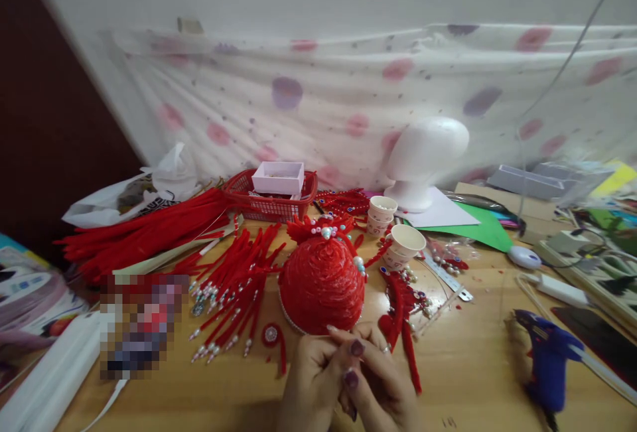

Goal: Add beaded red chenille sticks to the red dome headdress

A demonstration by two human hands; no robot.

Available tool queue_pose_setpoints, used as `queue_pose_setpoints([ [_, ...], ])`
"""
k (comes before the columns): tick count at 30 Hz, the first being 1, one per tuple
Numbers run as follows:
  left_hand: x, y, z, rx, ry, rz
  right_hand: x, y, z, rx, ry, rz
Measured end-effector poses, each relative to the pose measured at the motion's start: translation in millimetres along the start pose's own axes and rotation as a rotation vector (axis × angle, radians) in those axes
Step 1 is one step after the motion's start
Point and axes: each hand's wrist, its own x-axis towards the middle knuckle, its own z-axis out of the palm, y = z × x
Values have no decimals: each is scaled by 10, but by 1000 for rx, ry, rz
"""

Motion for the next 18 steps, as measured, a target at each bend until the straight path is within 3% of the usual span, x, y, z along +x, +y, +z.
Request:
queue_pose_setpoints([
  [2, 69, -10, 94, -29, 5, -36, -13, 9, 80, 51, 92, 77],
  [5, 86, -7, 106, 56, 172, 42, -40, -2, 92, -35, 201, 79],
  [8, 51, 14, 73, 216, 318, 145, -31, -24, 61, -117, 228, 55],
  [11, 28, 9, -13, 356, 391, 215, -2, -21, 20, -175, 223, 35],
  [16, -40, -68, -463, 618, 491, 343, 29, 16, -69, -309, 259, -43],
  [18, -88, -81, -732, 765, 602, 270, 26, 14, -84, -317, 311, -44],
])
